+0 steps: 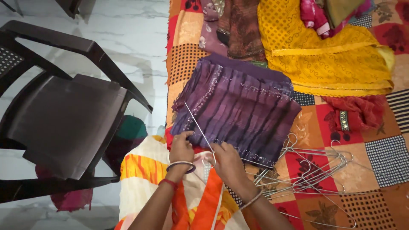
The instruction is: The person places a pink and orange patterned scarf onto a metal hanger and hangs it in a wardrobe. The person then picks up a purple patterned scarf, unfolds it, and places it onto a metal hanger.
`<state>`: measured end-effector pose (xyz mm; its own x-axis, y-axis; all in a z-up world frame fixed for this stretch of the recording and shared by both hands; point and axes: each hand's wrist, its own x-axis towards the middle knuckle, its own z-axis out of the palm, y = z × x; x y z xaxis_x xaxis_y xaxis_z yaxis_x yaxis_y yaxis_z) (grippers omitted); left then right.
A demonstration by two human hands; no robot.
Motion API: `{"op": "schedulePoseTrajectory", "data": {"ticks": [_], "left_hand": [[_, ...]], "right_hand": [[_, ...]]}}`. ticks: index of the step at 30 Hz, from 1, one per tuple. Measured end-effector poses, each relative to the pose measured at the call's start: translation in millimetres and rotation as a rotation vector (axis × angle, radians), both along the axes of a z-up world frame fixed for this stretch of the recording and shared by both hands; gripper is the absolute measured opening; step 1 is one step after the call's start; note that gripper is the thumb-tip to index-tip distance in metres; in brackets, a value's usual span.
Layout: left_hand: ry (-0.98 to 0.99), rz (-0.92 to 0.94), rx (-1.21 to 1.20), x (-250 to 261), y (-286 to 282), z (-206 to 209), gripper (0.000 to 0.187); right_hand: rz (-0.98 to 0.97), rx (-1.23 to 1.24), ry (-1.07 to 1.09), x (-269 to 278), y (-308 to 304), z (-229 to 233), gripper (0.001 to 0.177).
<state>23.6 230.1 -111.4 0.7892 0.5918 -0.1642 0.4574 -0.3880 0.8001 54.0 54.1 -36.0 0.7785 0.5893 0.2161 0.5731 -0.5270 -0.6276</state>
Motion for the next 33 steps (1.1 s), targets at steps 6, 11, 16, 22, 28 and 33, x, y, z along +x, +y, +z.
{"op": "schedulePoseTrajectory", "data": {"ticks": [6,11,16,22,28,33], "left_hand": [[0.046,0.374,-0.003,17.1,-11.1,1.5,0.077],[-0.183,0.222,-0.187,44.4,-2.3,27.7,0.111],[-0.350,0.034,-0.485,75.6,-1.8,91.2,0.098],[-0.671,-0.247,-0.192,82.2,-6.9,197.1,0.103],[-0.801,-0.285,0.181,100.6,-3.5,328.2,0.098],[-1.020,-0.272,0.630,94.8,-3.3,389.8,0.069]], "right_hand": [[0.043,-0.059,-0.057,5.2,-0.9,12.1,0.024],[0.064,0.005,-0.015,17.8,0.6,47.6,0.022],[0.022,-0.007,0.523,78.3,-9.9,118.4,0.030],[0.106,-0.149,0.251,150.3,-12.4,267.3,0.043],[0.189,0.051,0.092,180.2,-7.2,400.8,0.044],[0.171,0.079,0.029,177.7,-18.5,482.1,0.032]]}}
